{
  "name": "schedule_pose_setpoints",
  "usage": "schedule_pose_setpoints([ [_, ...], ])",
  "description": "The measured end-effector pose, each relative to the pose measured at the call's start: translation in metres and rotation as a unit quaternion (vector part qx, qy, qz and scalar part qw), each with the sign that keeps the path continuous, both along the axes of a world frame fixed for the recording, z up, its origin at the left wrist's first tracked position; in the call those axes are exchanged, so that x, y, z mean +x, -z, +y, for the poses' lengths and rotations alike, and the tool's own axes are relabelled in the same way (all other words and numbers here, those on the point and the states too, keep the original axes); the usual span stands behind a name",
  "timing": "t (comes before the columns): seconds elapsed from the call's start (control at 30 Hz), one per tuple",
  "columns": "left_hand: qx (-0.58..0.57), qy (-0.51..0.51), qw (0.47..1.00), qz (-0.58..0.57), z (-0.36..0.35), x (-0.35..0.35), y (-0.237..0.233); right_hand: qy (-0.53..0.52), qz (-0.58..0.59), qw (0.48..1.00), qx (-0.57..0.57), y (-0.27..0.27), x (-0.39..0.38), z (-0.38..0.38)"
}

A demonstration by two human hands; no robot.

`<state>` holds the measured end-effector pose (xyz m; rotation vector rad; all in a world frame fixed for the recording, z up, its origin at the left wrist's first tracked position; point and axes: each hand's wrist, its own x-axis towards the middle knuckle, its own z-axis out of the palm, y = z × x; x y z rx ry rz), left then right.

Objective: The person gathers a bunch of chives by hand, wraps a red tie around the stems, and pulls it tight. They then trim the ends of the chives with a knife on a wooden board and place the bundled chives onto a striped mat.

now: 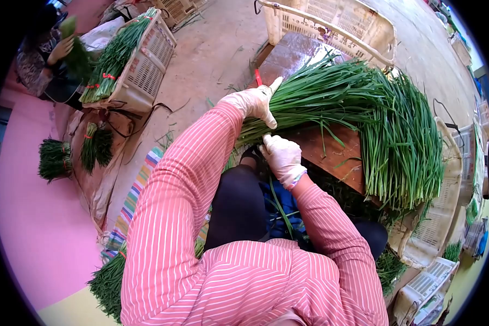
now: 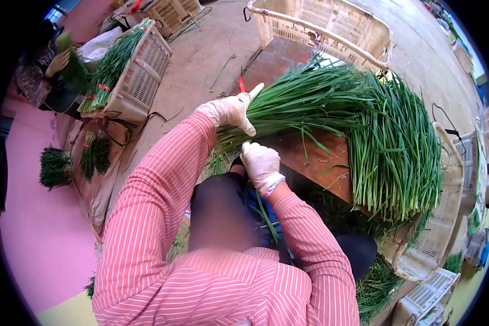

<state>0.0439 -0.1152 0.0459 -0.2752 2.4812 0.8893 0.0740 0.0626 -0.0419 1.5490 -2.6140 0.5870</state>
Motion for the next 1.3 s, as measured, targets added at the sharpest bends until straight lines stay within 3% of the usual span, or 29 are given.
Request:
schedule_pose_setpoints([
  [0.23, -0.023, 0.007, 1.000, -0.003, 0.000, -0.001, 0.004, -0.054, 0.060, 0.996, -0.021, 0.010, 0.003, -0.010],
  [0.3, -0.019, 0.008, 1.000, -0.003, -0.001, 0.000, 0.005, -0.054, 0.047, 0.996, -0.052, 0.007, 0.011, -0.012],
  [0.43, -0.020, 0.009, 1.000, 0.006, -0.002, -0.002, 0.010, -0.044, -0.031, 0.998, 0.009, 0.010, 0.037, -0.018],
  [0.53, -0.021, 0.010, 1.000, 0.012, -0.002, -0.001, 0.010, -0.092, -0.112, 0.989, -0.013, 0.007, 0.047, -0.017],
  [0.87, -0.014, 0.009, 0.999, 0.029, -0.004, -0.001, 0.017, -0.135, -0.134, 0.981, 0.046, 0.010, 0.059, 0.001],
  [0.97, -0.014, 0.007, 1.000, 0.010, -0.002, 0.000, 0.009, -0.164, -0.137, 0.976, 0.033, -0.003, 0.066, 0.028],
  [1.0, -0.013, 0.009, 1.000, 0.010, -0.002, 0.000, 0.010, -0.158, -0.144, 0.977, -0.014, 0.021, 0.073, 0.038],
  [1.03, -0.014, 0.008, 1.000, 0.016, -0.003, -0.001, 0.012, -0.174, -0.146, 0.971, 0.072, 0.013, 0.077, 0.044],
  [1.1, -0.016, 0.006, 1.000, 0.020, -0.002, -0.001, 0.011, -0.189, -0.169, 0.967, 0.036, 0.007, 0.081, 0.071],
  [1.17, -0.016, 0.005, 1.000, -0.005, 0.000, 0.000, 0.003, -0.244, -0.195, 0.937, 0.159, -0.002, 0.083, 0.094],
  [1.2, -0.015, 0.008, 1.000, -0.007, 0.000, 0.000, 0.005, -0.263, -0.188, 0.903, 0.283, 0.000, 0.086, 0.106],
  [1.23, -0.004, 0.004, 1.000, 0.003, -0.002, 0.000, 0.008, -0.265, -0.209, 0.837, 0.430, -0.025, 0.082, 0.111],
  [1.3, 0.011, 0.005, 1.000, 0.010, -0.002, 0.000, 0.010, -0.224, -0.272, 0.807, 0.474, -0.062, 0.062, 0.112],
])
